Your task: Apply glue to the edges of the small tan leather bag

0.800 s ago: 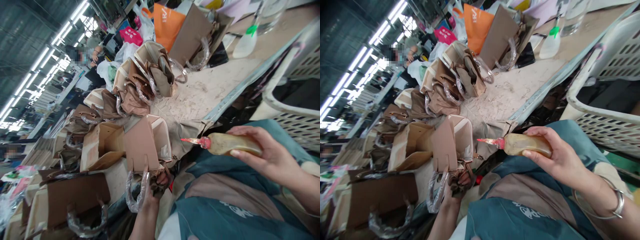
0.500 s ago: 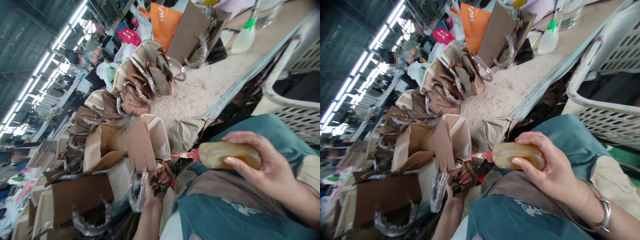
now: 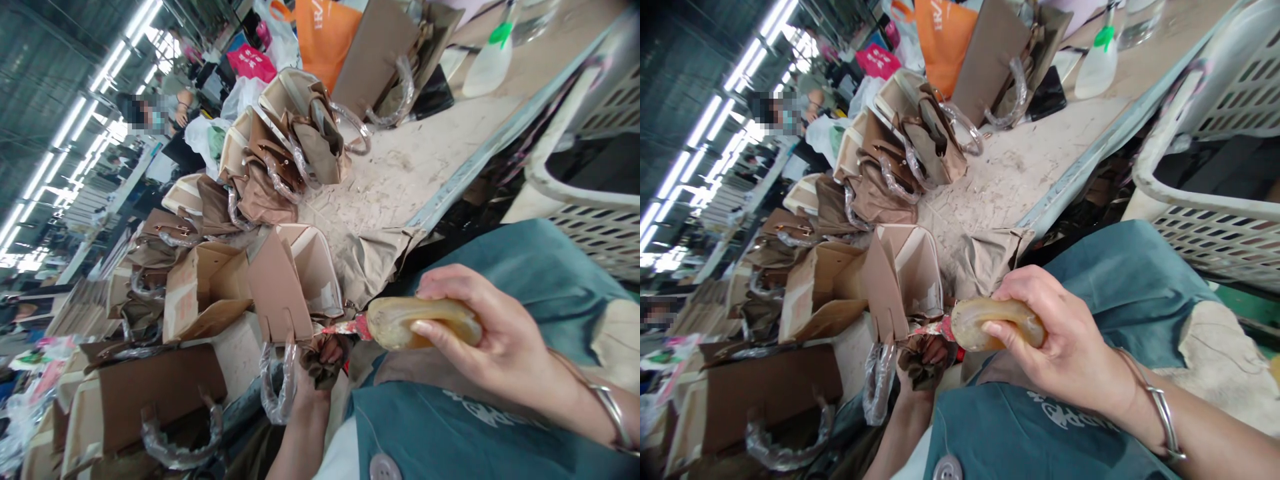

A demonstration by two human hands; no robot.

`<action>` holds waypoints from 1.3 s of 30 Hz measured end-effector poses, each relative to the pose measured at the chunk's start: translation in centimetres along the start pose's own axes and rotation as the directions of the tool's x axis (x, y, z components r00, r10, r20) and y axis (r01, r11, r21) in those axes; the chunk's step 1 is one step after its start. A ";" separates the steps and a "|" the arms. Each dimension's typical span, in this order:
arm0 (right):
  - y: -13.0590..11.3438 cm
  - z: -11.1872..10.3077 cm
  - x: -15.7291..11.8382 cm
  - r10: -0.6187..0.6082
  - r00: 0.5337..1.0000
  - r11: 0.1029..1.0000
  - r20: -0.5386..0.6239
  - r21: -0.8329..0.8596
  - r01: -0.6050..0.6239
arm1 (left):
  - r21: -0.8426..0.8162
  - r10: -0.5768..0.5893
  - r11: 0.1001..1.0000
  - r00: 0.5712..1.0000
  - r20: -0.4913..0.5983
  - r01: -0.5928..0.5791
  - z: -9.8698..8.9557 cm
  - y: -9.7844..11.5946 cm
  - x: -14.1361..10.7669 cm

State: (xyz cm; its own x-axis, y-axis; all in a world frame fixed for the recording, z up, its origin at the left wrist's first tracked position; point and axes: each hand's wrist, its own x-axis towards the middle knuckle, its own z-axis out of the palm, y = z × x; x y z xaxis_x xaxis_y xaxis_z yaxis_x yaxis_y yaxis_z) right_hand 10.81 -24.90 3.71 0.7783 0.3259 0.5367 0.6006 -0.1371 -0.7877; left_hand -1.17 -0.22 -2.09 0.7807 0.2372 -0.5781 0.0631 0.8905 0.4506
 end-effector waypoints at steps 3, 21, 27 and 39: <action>-0.3 0.3 0.2 -0.013 1.000 1.000 0.010 -0.003 0.013 | -0.001 0.014 1.000 1.000 -0.022 -0.014 0.7 -0.2 -0.2; -0.3 1.4 0.0 0.043 0.999 0.999 0.029 0.004 -0.043 | 0.029 0.052 0.998 0.998 -0.034 -0.051 0.8 -0.5 -0.3; 0.1 1.3 -0.2 0.044 0.999 0.999 0.026 -0.019 -0.043 | 0.068 0.030 0.997 0.999 -0.043 -0.027 1.2 -0.5 -0.2; 0.4 1.5 -0.6 0.094 0.995 0.995 0.026 0.012 -0.094 | 0.072 0.036 0.997 0.998 -0.056 -0.032 0.9 -0.6 -0.2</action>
State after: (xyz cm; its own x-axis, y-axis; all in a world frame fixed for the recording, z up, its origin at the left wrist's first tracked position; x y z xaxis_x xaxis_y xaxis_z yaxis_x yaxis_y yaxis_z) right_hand 10.33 -23.73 2.64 0.8262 0.3359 0.4522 0.5223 -0.1559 -0.8384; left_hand -0.84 -1.19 -1.62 0.7467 0.2903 -0.5985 0.0828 0.8522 0.5167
